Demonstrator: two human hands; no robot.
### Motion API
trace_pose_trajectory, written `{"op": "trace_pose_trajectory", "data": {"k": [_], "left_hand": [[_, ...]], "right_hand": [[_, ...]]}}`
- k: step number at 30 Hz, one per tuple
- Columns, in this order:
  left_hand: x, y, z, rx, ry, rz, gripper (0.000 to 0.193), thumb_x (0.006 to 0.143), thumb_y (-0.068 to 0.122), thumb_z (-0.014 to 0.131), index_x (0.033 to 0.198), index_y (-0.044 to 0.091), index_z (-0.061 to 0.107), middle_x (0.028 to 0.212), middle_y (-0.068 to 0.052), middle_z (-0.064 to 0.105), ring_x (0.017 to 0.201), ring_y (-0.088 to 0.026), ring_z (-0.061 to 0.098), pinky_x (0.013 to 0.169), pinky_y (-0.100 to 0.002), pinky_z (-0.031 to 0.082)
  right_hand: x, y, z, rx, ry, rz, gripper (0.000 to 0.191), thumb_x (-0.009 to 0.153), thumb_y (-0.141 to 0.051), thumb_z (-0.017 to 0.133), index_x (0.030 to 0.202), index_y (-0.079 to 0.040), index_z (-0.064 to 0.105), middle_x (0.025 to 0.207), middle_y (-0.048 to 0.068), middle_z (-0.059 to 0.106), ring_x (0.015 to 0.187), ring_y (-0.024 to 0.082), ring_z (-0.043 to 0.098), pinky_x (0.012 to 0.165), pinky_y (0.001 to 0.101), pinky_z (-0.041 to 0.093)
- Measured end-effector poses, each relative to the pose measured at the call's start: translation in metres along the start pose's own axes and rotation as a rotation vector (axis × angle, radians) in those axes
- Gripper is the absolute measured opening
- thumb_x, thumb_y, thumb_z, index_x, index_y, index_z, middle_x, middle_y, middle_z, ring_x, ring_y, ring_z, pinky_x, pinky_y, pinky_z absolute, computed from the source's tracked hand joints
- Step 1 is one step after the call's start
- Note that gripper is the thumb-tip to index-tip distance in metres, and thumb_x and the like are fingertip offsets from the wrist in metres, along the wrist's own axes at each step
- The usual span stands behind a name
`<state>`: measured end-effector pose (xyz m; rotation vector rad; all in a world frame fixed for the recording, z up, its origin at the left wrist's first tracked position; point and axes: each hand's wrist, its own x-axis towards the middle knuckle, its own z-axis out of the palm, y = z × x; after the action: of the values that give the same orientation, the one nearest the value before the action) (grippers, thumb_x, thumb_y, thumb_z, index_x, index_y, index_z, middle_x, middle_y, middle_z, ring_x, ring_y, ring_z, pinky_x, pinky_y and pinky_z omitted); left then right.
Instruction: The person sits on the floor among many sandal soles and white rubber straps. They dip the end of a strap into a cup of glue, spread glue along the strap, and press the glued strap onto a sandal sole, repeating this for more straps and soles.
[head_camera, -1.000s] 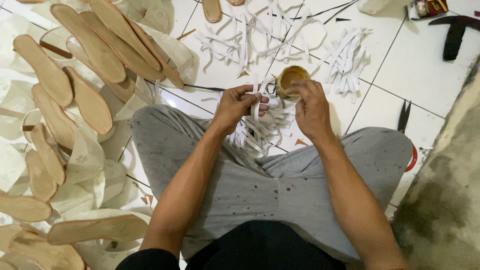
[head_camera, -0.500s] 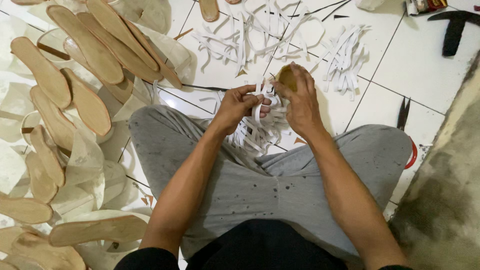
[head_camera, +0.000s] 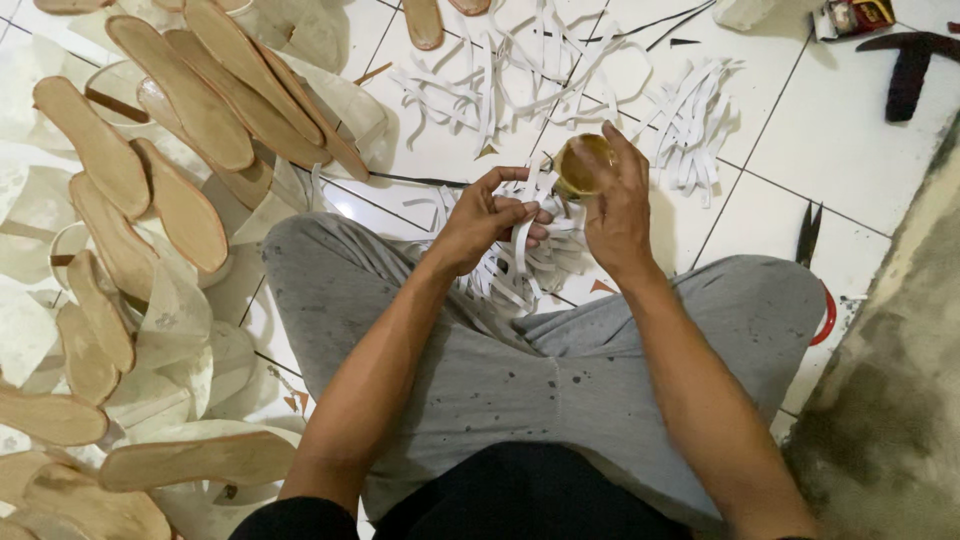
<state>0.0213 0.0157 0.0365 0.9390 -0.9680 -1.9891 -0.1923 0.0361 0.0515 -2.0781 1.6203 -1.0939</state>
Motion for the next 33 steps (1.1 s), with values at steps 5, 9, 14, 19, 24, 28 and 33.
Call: {"op": "trace_pose_trajectory", "data": {"k": [5,9,14,19,24,28,33], "left_hand": [[0.009,-0.008,0.001,0.052,0.145,0.164,0.073,0.101,0.005,0.065,0.163,0.007,0.026,0.085,-0.013,0.059,0.075,-0.017,0.056,0.064,-0.03,0.05],[0.013,-0.011,-0.003,-0.017,0.278,0.284,0.081,0.103,0.006,0.064,0.168,0.008,0.016,0.107,-0.02,0.076,0.082,-0.02,0.066,0.063,-0.032,0.049],[0.014,-0.008,-0.013,-0.259,0.374,0.384,0.08,0.1,0.009,0.062,0.164,0.01,0.013,0.113,-0.019,0.074,0.1,-0.027,0.075,0.084,-0.039,0.066],[0.016,-0.007,-0.015,-0.255,0.391,0.403,0.079,0.102,0.009,0.061,0.165,0.009,0.014,0.117,-0.021,0.073,0.102,-0.028,0.075,0.082,-0.039,0.063],[0.017,-0.011,-0.008,-0.185,0.352,0.345,0.08,0.101,0.007,0.061,0.165,0.012,0.013,0.113,-0.02,0.074,0.097,-0.027,0.076,0.082,-0.039,0.065],[0.014,-0.013,0.0,-0.13,0.249,0.333,0.084,0.103,0.005,0.059,0.169,0.017,0.009,0.115,-0.021,0.074,0.093,-0.023,0.073,0.073,-0.032,0.06],[0.011,-0.013,0.004,-0.106,0.269,0.283,0.083,0.103,0.004,0.058,0.168,0.018,0.008,0.114,-0.02,0.074,0.094,-0.023,0.075,0.065,-0.029,0.056]], "right_hand": [[-0.01,-0.013,0.016,1.054,-0.214,0.512,0.099,0.091,-0.008,0.071,0.163,-0.024,0.005,0.147,0.018,0.047,0.129,0.029,0.054,0.105,0.042,0.056],[-0.014,-0.021,0.037,0.947,-0.319,0.548,0.106,0.089,-0.002,0.075,0.165,-0.016,0.002,0.119,0.021,0.062,0.093,0.021,0.062,0.079,0.0331,0.058],[-0.013,-0.013,0.031,0.877,-0.185,0.487,0.088,0.095,0.0,0.069,0.166,-0.008,0.018,0.107,0.014,0.069,0.081,0.015,0.07,0.066,0.0267,0.06],[-0.013,-0.011,0.021,0.866,-0.083,0.452,0.079,0.097,-0.003,0.069,0.164,-0.005,0.027,0.12,0.015,0.074,0.086,0.017,0.069,0.073,0.0293,0.061],[-0.015,-0.008,0.024,0.644,-0.179,0.215,0.09,0.105,-0.009,0.071,0.168,-0.009,0.007,0.143,0.019,0.063,0.131,0.024,0.06,0.111,0.0404,0.049],[-0.017,-0.007,0.035,0.996,-0.33,0.406,0.105,0.098,-0.015,0.071,0.163,-0.019,-0.011,0.123,0.015,0.067,0.118,0.022,0.064,0.108,0.037,0.052],[-0.013,-0.008,0.034,1.076,-0.367,0.552,0.096,0.098,-0.013,0.072,0.172,-0.014,0.012,0.124,0.012,0.061,0.109,0.016,0.059,0.085,0.0332,0.053]]}}
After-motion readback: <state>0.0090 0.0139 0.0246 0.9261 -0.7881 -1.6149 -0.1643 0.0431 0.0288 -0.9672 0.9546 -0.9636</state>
